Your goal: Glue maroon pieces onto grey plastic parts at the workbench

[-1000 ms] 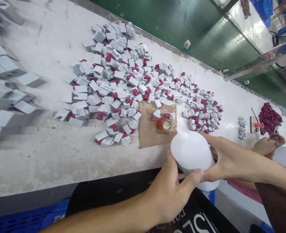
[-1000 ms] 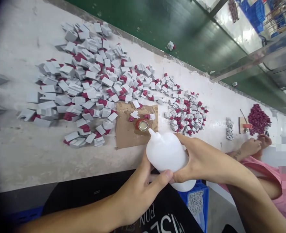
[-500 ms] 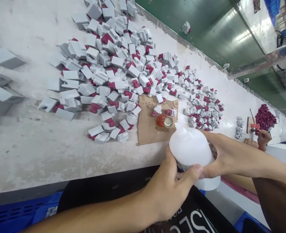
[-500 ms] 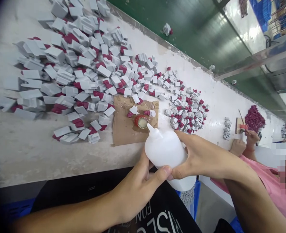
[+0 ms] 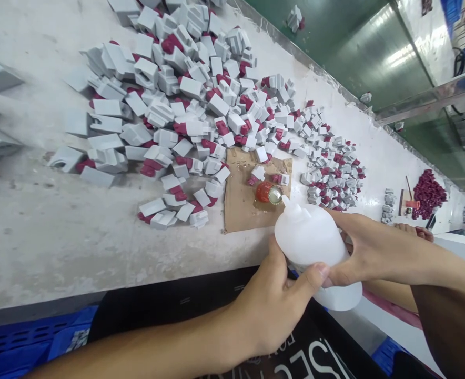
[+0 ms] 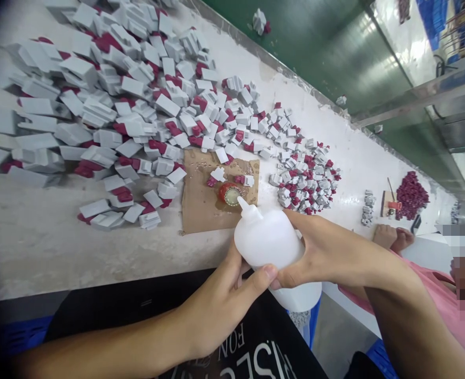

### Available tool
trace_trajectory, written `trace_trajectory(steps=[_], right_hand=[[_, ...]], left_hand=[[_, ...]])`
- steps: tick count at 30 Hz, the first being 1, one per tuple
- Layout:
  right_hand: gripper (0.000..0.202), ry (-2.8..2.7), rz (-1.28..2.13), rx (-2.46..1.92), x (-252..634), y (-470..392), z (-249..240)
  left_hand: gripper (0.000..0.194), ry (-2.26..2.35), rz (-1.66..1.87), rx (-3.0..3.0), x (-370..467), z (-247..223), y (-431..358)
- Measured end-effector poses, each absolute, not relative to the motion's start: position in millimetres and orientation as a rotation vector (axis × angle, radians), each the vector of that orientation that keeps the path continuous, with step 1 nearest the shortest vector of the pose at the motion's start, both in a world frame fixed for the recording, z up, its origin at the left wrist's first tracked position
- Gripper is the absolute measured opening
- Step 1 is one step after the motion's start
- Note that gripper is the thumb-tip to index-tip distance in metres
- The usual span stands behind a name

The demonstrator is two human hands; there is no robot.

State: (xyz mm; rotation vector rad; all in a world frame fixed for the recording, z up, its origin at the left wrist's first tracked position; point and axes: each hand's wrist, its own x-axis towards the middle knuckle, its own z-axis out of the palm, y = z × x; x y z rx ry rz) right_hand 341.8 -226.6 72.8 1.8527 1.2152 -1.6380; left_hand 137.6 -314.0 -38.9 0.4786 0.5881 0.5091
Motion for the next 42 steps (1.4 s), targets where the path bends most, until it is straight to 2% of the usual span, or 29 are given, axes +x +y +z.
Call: trace_trajectory(steps=[10,14,19,23,33,42], right_hand=[[0.059,1.198,-1.553,1.87,334,-221,79],[0.062,1.167,-1.58,1.849,333,-219,79],[0.065,1.108,-1.575,1.884,327,-214,82],[0.066,1.059,-1.59,1.879,324,-210,83],[0.055,1.04,-1.492,1.865,319,-207,87],[0.07,1.101,-1.574,1.803,336,-213,80]], left_hand=[[0.085,0.601,0.516,0.485,137,-37,-308],[0.075,0.587,0.535,0.468,136,-35,-306],[0.077,0.615,0.484,0.425,134,-36,-308],[0.071,0.614,0.497,0.419,133,-35,-307],[0.07,0.598,0.502,0.379,134,-36,-308],[0.068,0.603,0.51,0.344,134,-35,-309]])
